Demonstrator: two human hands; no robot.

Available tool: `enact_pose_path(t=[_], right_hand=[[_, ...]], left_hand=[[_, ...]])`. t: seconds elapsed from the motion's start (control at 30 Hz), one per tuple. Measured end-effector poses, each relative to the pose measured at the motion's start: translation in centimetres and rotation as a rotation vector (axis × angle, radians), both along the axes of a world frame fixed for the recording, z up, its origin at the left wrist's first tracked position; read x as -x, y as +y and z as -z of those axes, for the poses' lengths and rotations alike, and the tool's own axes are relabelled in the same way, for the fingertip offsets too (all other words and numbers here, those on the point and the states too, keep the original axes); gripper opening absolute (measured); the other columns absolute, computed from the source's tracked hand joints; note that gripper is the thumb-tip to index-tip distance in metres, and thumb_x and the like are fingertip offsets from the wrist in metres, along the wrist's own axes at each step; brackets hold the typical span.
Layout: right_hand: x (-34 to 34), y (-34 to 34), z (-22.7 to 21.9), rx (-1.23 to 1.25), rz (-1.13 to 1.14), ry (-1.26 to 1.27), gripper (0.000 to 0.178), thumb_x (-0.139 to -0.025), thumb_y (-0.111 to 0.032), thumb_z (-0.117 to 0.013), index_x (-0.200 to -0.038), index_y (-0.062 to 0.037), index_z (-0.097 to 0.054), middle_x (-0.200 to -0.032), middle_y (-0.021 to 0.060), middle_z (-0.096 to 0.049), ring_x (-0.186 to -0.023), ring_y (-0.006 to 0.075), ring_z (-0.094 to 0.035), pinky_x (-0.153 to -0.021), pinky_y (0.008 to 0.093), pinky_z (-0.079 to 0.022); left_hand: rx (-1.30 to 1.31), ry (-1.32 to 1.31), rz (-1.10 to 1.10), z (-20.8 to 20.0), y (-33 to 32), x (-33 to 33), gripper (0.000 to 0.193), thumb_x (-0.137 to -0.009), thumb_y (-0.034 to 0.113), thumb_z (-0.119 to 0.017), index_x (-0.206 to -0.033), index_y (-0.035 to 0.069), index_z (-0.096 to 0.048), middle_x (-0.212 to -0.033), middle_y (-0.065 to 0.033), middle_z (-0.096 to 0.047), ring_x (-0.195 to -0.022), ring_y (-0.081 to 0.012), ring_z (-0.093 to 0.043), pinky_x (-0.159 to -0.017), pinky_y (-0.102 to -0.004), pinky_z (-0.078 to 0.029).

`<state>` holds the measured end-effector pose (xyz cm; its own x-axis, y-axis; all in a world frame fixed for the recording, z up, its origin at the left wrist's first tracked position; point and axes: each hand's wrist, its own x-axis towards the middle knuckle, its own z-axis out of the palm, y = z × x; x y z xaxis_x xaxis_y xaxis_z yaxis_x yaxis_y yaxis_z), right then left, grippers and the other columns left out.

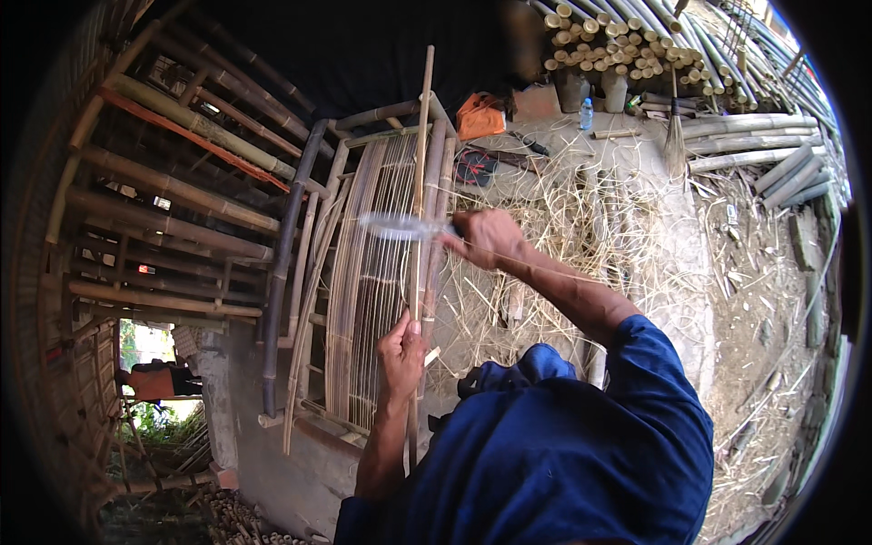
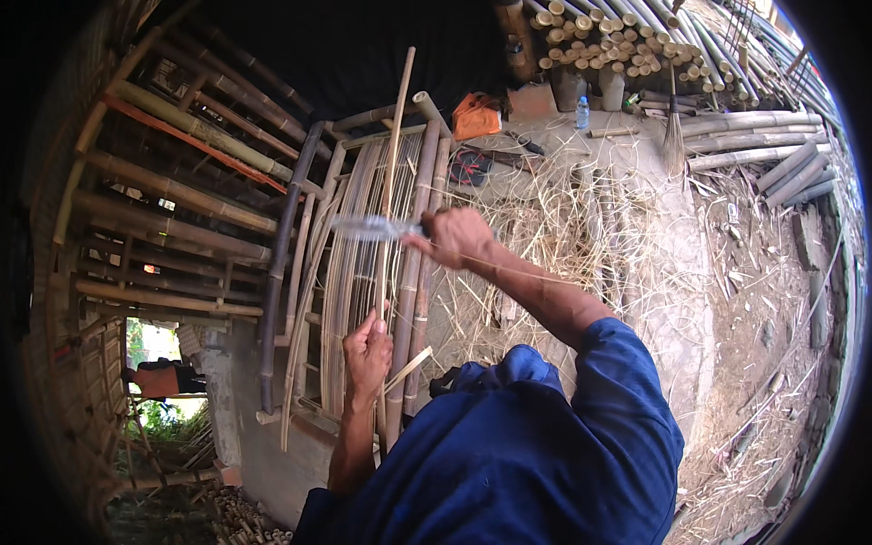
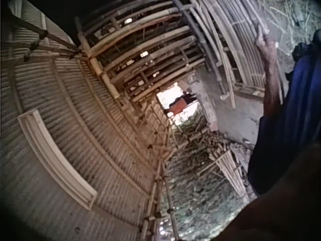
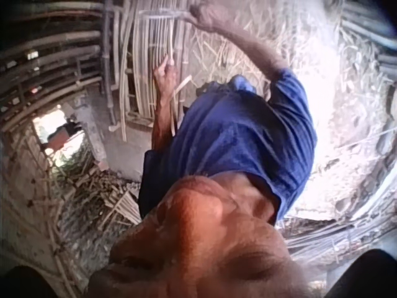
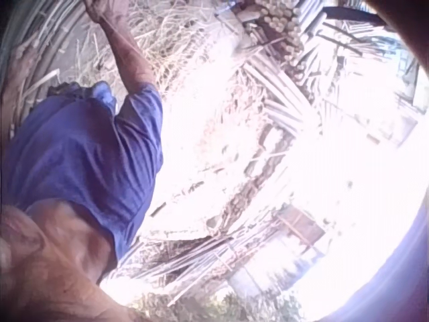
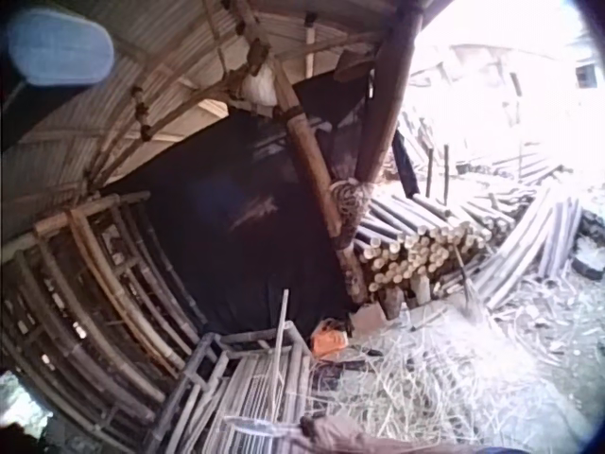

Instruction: The person uses a knife to split long bamboo poles into thin strips. They hold the pole against a wooden frame and repeatedly strike the knife with their hand to drive it through the bamboo. After splitting a pole, they place the resulting strips onto a rack above.

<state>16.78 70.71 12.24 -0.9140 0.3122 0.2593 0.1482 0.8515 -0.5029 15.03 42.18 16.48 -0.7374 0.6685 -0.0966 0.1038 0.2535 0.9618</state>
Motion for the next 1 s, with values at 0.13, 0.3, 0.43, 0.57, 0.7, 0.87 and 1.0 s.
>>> enact_pose_path(t=[0.13,0.3,0.43,0.57,0.7,0.87,1.0], right_hand=[[2.4,7.2,-1.8,0.176,0.202,-0.049,0.087,-0.095,-0.075,-0.025,-0.076,-0.0014,-0.068,-0.07,0.0231,-0.066,-0.065,0.0335,-0.069,-0.058,0.0484,-0.054],[3.7,15.2,-1.8,0.263,0.431,0.015,0.082,-0.095,-0.074,-0.031,-0.089,-0.0039,-0.074,-0.08,0.0288,-0.068,-0.08,0.0456,-0.068,-0.075,0.0533,-0.055],[2.5,20.7,-5.3,0.417,0.575,0.05,0.088,-0.091,-0.08,-0.027,-0.101,-0.008,-0.076,-0.098,0.0306,-0.069,-0.105,0.0456,-0.065,-0.09,0.0509,-0.051],[2.2,22.3,-4.0,0.48,0.615,0.183,0.097,-0.088,-0.084,-0.026,-0.101,-0.0013,-0.075,-0.092,0.0291,-0.07,-0.097,0.0426,-0.068,-0.087,0.0483,-0.051],[1.9,5.9,-0.9,0.972,0.165,0.246,0.073,-0.083,-0.076,-0.059,-0.079,-0.0039,-0.064,-0.06,0.0013,-0.055,-0.05,0.0105,-0.049,-0.046,0.0285,-0.04],[-0.1,-8.6,1.7,1.345,-0.084,0.197,0.042,-0.088,-0.043,-0.072,-0.077,-0.0026,-0.068,-0.06,0.0025,-0.061,-0.05,0.0096,-0.052,-0.047,0.0277,-0.04],[2.3,-6.1,1.3,1.378,-0.041,0.252,0.027,-0.09,-0.024,-0.068,-0.076,-0.0006,-0.066,-0.064,0.005,-0.063,-0.049,0.0123,-0.055,-0.046,0.0306,-0.044]], left_hand=[[-0.003,0.042,0.019,0.0,-3.8,-2.2,0.042,-0.105,0.023,-0.052,-0.137,-0.004,-0.053,-0.06,0.0071,-0.042,-0.048,-0.0008,-0.036,-0.043,-0.0205,-0.03],[0.062,-0.107,0.036,-3.4,-9.6,-5.6,0.042,-0.104,0.023,-0.052,-0.138,-0.002,-0.054,-0.062,0.0083,-0.043,-0.051,-0.0003,-0.036,-0.044,-0.0201,-0.028],[0.144,-0.157,0.023,-2.8,-16.5,-7.5,0.045,-0.104,0.026,-0.052,-0.135,-0.007,-0.054,-0.056,0.0061,-0.039,-0.045,-0.003,-0.035,-0.042,-0.0221,-0.029],[0.097,-0.181,-0.046,-3.2,-16.7,-6.9,0.045,-0.102,0.027,-0.055,-0.131,-0.007,-0.057,-0.057,0.0073,-0.04,-0.045,-0.0021,-0.036,-0.043,-0.0216,-0.03],[0.16,-0.147,-0.025,-0.4,-7.4,-1.6,0.04,-0.101,0.021,-0.055,-0.137,0.003,-0.058,-0.062,0.009,-0.044,-0.051,-0.0008,-0.036,-0.045,-0.0216,-0.028],[0.112,-0.322,0.148,0.7,0.7,2.1,0.05,-0.107,0.041,-0.041,-0.129,0.0,-0.061,-0.057,0.0039,-0.044,-0.044,-0.0031,-0.04,-0.042,-0.0202,-0.035],[0.073,-0.581,0.188,1.2,-1.1,1.0,0.05,-0.107,0.039,-0.043,-0.127,-0.004,-0.058,-0.061,0.0011,-0.05,-0.049,-0.0076,-0.053,-0.048,-0.0225,-0.046]])
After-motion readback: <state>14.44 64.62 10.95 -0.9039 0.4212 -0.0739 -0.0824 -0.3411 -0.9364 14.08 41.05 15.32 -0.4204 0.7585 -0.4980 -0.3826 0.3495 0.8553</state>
